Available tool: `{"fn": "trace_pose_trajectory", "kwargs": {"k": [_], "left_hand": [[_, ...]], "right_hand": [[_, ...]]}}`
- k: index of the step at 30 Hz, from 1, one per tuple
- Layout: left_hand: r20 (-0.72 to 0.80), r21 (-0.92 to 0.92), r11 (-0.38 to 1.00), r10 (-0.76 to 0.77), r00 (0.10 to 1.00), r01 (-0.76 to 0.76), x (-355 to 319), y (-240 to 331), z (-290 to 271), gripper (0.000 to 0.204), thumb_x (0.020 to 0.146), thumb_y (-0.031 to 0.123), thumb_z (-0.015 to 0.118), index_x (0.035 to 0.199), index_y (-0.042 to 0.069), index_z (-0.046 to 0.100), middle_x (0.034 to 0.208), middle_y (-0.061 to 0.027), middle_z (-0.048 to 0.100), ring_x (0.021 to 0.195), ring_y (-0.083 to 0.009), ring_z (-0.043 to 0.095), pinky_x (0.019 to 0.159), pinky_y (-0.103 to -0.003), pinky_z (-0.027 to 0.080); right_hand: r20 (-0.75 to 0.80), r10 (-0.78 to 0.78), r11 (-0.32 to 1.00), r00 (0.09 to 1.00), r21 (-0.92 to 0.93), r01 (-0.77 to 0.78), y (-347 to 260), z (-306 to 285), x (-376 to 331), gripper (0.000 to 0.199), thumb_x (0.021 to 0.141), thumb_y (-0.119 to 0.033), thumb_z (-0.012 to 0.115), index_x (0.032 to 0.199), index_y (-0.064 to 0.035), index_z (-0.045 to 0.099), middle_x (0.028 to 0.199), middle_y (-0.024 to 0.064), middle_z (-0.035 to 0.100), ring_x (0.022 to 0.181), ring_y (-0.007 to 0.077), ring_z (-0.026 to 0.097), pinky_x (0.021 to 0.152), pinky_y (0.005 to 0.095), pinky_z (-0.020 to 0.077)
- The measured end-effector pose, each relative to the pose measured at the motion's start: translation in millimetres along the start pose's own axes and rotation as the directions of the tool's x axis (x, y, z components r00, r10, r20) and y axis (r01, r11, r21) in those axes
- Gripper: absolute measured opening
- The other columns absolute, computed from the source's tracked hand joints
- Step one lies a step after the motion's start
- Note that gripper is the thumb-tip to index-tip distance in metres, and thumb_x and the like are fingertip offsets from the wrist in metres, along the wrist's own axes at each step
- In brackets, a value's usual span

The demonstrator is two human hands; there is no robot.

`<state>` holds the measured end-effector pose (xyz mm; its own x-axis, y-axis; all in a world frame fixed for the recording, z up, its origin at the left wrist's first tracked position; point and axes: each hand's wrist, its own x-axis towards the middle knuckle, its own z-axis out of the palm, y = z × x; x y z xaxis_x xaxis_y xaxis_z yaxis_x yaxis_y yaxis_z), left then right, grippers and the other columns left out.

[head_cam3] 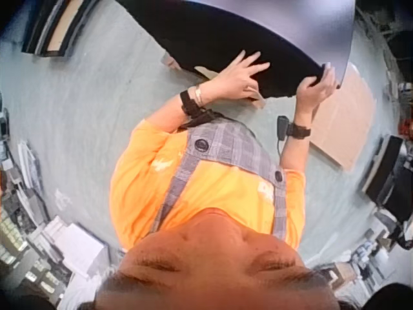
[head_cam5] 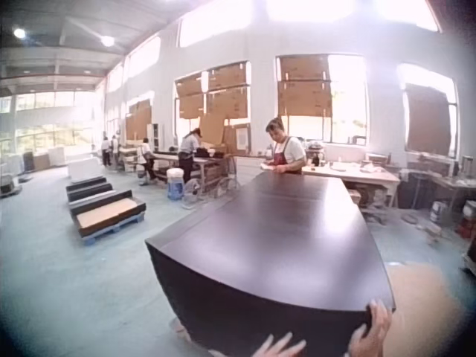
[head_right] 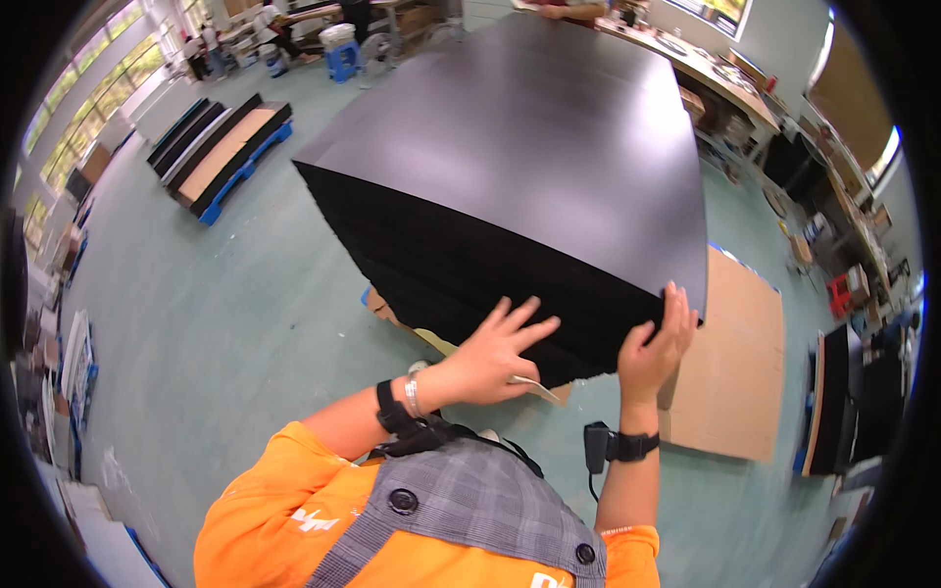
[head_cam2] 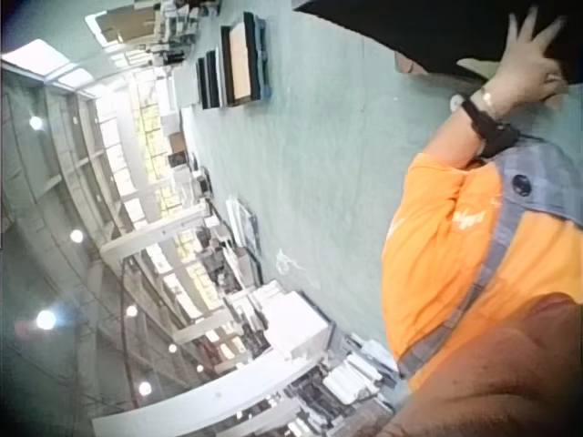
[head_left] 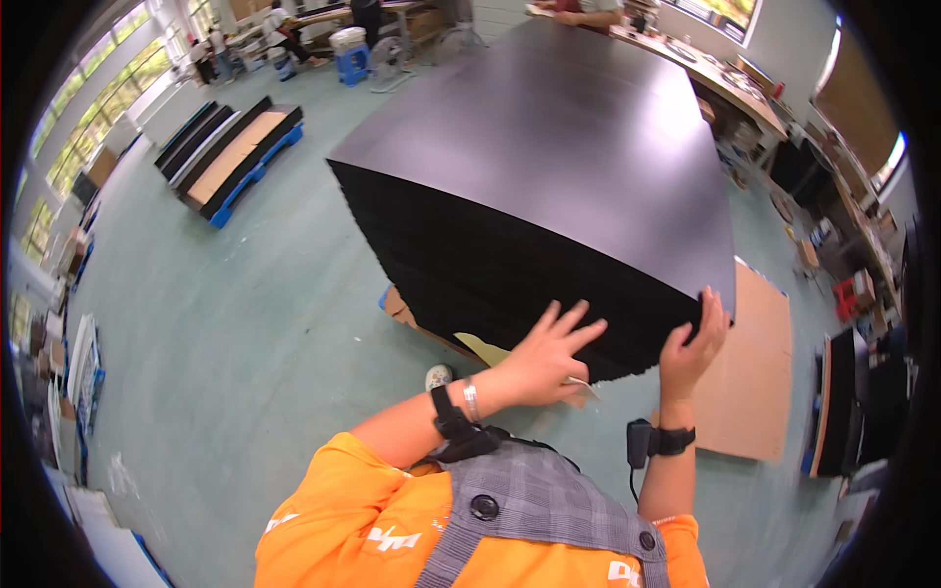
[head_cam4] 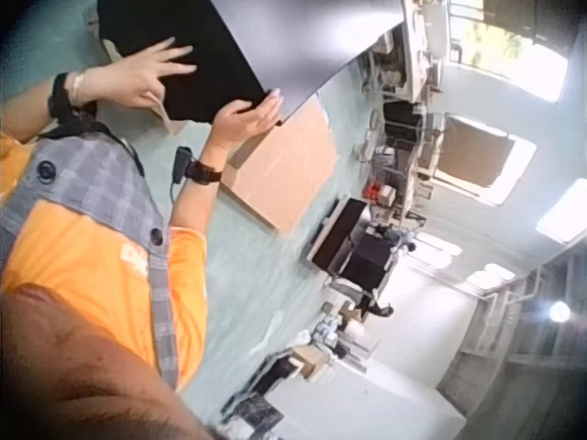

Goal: Applying circular white numbered labels to the edges of a stack of black panels in a manufacturing facility.

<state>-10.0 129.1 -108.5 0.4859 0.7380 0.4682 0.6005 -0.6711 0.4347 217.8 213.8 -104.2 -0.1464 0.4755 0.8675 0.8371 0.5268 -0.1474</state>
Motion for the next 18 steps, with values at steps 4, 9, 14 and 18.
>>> {"fn": "trace_pose_trajectory", "kwargs": {"k": [4, 9, 14, 18], "left_hand": [[0.031, 0.045, 0.996, -0.077, 0.997, 0.075, -17, -4, -7, 0.009, 0.067, 0.020, 0.074, 0.071, 0.014, 0.068, 0.140, -0.0133, 0.040, 0.132, -0.0443, 0.028, 0.102, -0.065, 0.024], [0.058, 0.009, 0.993, -0.118, 0.991, 0.118, -23, 2, -10, 0.008, 0.069, 0.019, 0.074, 0.073, 0.014, 0.069, 0.141, -0.0119, 0.039, 0.134, -0.0430, 0.025, 0.105, -0.063, 0.022], [0.067, 0.018, 0.990, -0.144, 0.987, 0.143, -28, 5, -12, 0.006, 0.072, 0.019, 0.071, 0.072, 0.014, 0.069, 0.141, -0.0125, 0.040, 0.134, -0.0420, 0.025, 0.106, -0.063, 0.021], [0.074, 0.034, 0.987, -0.162, 0.984, 0.159, -32, 6, -14, 0.007, 0.071, 0.020, 0.073, 0.075, 0.015, 0.070, 0.142, -0.0111, 0.039, 0.135, -0.0412, 0.024, 0.107, -0.060, 0.020]], "right_hand": [[0.007, -0.011, 1.000, 1.000, 0.003, 0.011, -3, 4, 3, 0.053, 0.076, 0.006, 0.045, 0.129, 0.0030, 0.040, 0.128, 0.0129, 0.053, 0.123, 0.0309, 0.045, 0.107, 0.0476, 0.0292], [0.008, 0.005, 1.000, 1.000, 0.000, -0.005, -1, 2, 3, 0.055, 0.076, 0.007, 0.045, 0.130, 0.0038, 0.037, 0.128, 0.0128, 0.054, 0.123, 0.0302, 0.046, 0.107, 0.0462, 0.0280], [0.011, 0.020, 0.999, 1.000, 0.047, -0.021, -1, 1, 2, 0.056, 0.076, 0.008, 0.046, 0.131, 0.0034, 0.036, 0.129, 0.0130, 0.054, 0.125, 0.0289, 0.044, 0.108, 0.0452, 0.0265], [0.005, 0.031, 0.997, 1.000, 0.072, -0.031, 0, 0, 1, 0.055, 0.077, 0.008, 0.045, 0.130, 0.0031, 0.037, 0.128, 0.0133, 0.054, 0.125, 0.0289, 0.044, 0.109, 0.0453, 0.0261]]}}
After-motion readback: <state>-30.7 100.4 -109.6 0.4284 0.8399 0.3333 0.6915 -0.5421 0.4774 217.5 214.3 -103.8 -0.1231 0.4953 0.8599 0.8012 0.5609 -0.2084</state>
